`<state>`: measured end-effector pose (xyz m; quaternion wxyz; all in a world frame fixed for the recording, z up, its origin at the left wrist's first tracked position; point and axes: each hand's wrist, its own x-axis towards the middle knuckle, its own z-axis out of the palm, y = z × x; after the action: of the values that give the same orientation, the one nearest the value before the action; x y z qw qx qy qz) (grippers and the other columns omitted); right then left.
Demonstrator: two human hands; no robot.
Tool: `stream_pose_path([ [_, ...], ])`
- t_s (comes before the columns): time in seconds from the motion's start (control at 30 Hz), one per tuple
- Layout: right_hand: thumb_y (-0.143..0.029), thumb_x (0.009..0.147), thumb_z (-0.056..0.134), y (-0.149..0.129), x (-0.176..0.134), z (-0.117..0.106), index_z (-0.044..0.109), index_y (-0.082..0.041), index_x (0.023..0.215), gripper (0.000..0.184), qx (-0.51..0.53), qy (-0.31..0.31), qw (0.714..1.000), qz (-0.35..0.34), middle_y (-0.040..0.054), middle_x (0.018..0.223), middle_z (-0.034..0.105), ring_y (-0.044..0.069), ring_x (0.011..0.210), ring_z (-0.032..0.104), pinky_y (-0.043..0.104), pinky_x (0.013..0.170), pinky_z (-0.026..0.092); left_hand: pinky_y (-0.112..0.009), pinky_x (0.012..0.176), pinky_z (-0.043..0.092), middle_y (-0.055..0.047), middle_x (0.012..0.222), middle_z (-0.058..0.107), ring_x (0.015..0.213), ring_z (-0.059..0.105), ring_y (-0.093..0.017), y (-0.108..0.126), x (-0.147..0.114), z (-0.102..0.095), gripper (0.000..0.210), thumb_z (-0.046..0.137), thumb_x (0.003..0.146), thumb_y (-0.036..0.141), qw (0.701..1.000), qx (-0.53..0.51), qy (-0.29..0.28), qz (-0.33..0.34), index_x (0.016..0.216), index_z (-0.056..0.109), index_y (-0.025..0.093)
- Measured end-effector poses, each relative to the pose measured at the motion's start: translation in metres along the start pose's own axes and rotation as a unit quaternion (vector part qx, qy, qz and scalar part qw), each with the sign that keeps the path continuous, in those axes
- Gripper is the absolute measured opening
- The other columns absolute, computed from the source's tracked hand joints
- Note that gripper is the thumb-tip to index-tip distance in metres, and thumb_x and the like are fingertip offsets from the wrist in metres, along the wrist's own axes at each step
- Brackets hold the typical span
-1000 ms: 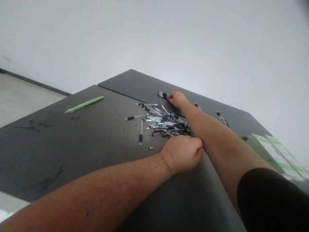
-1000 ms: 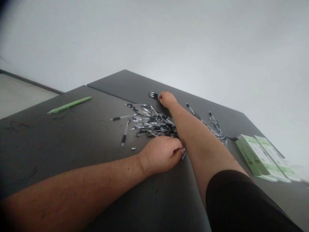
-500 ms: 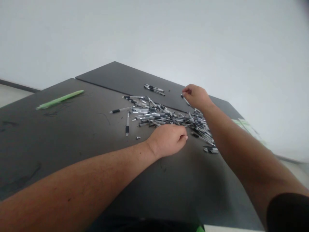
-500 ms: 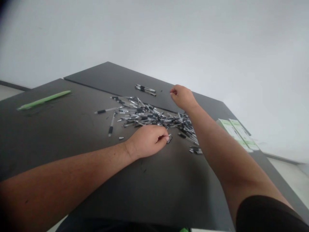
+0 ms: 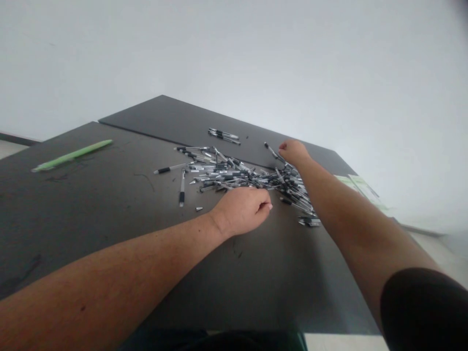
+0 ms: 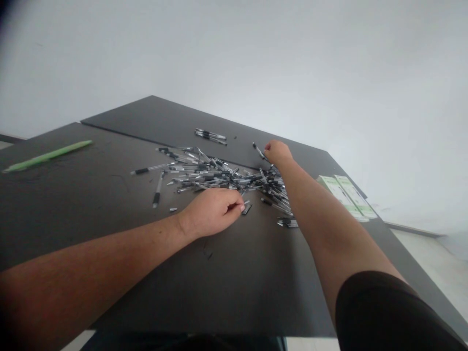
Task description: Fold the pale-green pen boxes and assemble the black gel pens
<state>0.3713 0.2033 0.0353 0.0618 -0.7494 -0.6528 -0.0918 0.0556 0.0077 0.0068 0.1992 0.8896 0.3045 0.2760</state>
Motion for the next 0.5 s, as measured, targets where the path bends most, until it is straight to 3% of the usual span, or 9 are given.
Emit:
stream_pose_path([
  [0.2,-0.025,0.1,0.073,-0.018,0.03,0.022,0.087,-0.02,0.134,0.038,-0.025,-0.019,0.999,0.007,0.0162,0.135,0.087,0.033,0.125,0.08,0.038,0.109,0.061,-0.04,0.083,0.056,-0.005,0.095,0.084,0.093,0.079,-0.028,0.001,-0.001,0.0,0.023,0.063,0.109,0.029,1.0,-0.01,-0.017,-0.005,0.095,0.079,0.021],
  [0.4,-0.025,0.099,0.074,-0.027,0.042,0.035,0.089,-0.013,0.124,0.031,-0.047,-0.051,0.998,0.014,0.0242,0.134,0.085,0.038,0.126,0.081,0.046,0.109,0.062,-0.042,0.089,0.059,-0.006,0.098,0.085,0.098,0.08,-0.029,0.001,0.0,-0.002,0.022,0.062,0.11,0.028,1.0,-0.016,-0.026,-0.002,0.097,0.079,0.02],
  [0.5,-0.033,0.101,0.075,-0.028,0.043,0.038,0.089,-0.013,0.122,0.033,-0.039,-0.055,0.998,-0.019,0.0245,0.125,0.086,0.037,0.124,0.081,0.045,0.108,0.063,-0.043,0.088,0.059,-0.006,0.097,0.084,0.097,0.08,-0.029,0.001,0.0,-0.001,0.023,0.062,0.11,0.028,1.0,-0.02,-0.021,0.003,0.097,0.079,0.02],
])
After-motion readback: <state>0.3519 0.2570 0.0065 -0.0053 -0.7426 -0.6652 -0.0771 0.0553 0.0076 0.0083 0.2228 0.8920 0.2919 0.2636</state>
